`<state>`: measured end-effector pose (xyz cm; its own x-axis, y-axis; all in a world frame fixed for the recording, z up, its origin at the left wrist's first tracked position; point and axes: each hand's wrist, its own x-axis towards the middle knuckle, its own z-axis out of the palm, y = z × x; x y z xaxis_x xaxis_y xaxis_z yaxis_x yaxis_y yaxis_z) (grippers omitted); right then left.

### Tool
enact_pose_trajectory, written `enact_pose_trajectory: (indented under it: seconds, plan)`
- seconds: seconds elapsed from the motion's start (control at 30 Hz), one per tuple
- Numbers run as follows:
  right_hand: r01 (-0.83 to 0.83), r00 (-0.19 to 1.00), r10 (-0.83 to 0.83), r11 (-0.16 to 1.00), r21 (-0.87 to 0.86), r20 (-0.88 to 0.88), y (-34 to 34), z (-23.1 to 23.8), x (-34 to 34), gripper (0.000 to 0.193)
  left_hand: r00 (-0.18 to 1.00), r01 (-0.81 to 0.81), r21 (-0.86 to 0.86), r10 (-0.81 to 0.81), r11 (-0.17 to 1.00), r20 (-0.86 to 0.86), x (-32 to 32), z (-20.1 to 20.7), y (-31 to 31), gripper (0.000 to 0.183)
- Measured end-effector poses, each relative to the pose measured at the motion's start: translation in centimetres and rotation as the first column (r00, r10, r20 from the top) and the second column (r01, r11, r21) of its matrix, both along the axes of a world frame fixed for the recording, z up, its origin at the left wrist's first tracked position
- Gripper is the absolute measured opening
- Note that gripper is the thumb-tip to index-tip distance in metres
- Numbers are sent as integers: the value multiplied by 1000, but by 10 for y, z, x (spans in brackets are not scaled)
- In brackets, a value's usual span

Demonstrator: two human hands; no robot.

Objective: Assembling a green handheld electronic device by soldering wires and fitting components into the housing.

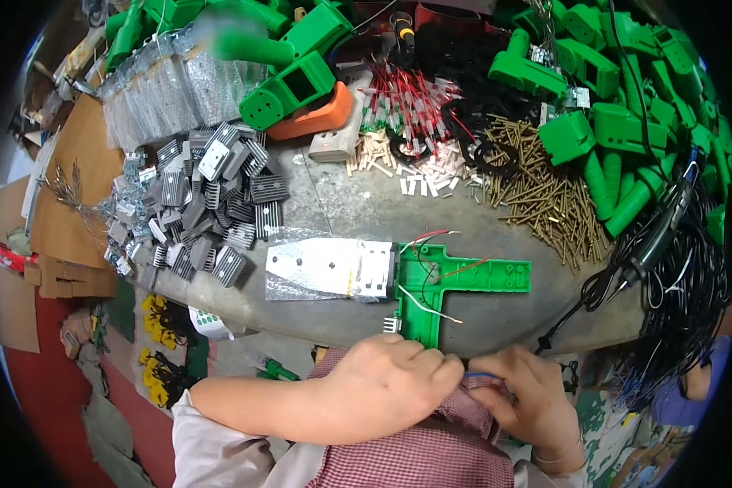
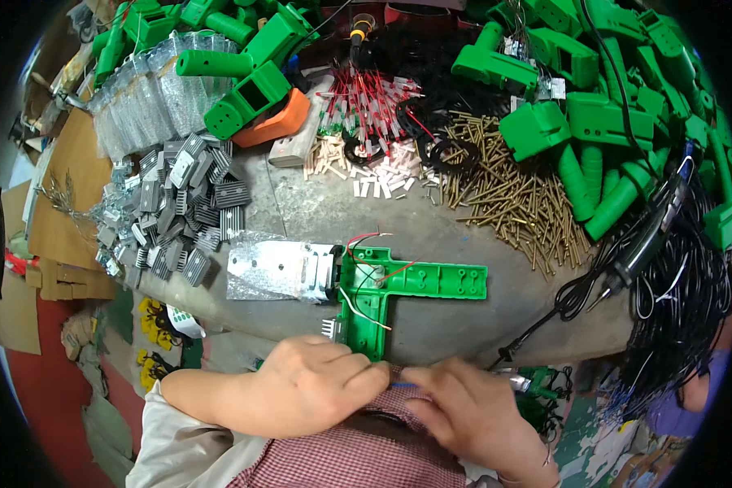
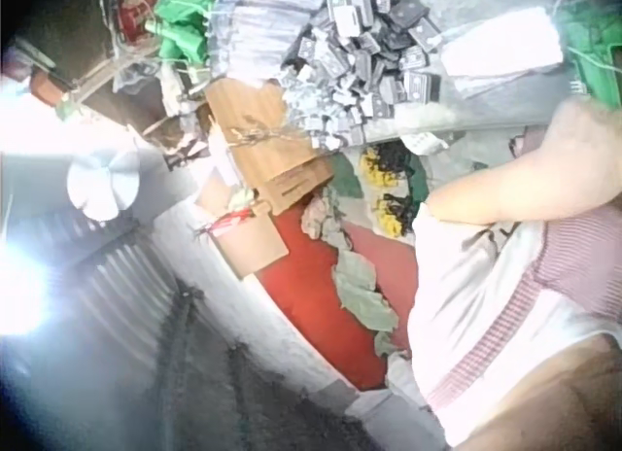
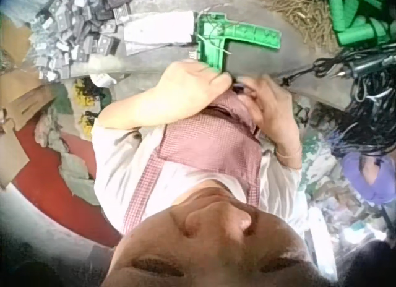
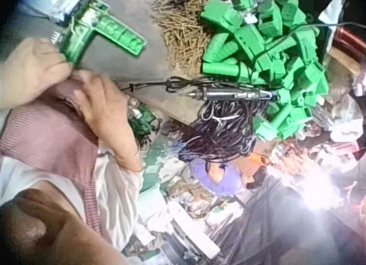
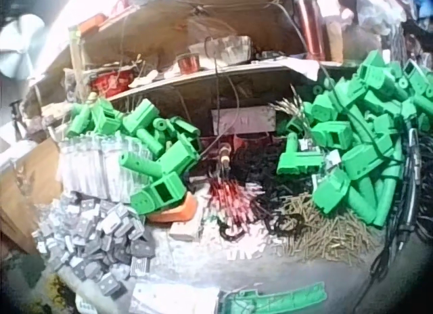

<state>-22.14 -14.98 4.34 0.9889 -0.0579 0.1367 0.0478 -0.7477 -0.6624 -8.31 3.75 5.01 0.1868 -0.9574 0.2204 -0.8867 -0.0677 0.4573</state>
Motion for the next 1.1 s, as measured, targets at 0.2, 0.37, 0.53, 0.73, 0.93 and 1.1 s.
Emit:
enact_pose_trajectory:
  seconds: [0.2,0.37,0.53,0.73,0.93,1.1]
  plan:
    - [76,983,-149,855,513,103,-5,-15,23,13,973,-226,-90,220,970,-66,93,14,-7,15]
    - [158,938,-332,657,737,96,9,-27,35,6,897,-267,-75,276,961,345,169,-50,-46,8]
    - [150,956,-293,585,797,35,11,-23,38,7,846,-156,-26,147,987,513,183,-59,-55,11]
    - [145,974,-220,456,878,-46,7,-24,40,8,892,-310,-157,229,938,-390,116,-9,-31,7]
    - [104,976,-216,608,787,37,5,-17,47,7,601,-343,-144,99,928,-793,64,-8,-10,11]
    - [155,934,-312,793,589,173,7,-19,51,11,324,-399,-134,3,907,-946,62,-12,-9,13]
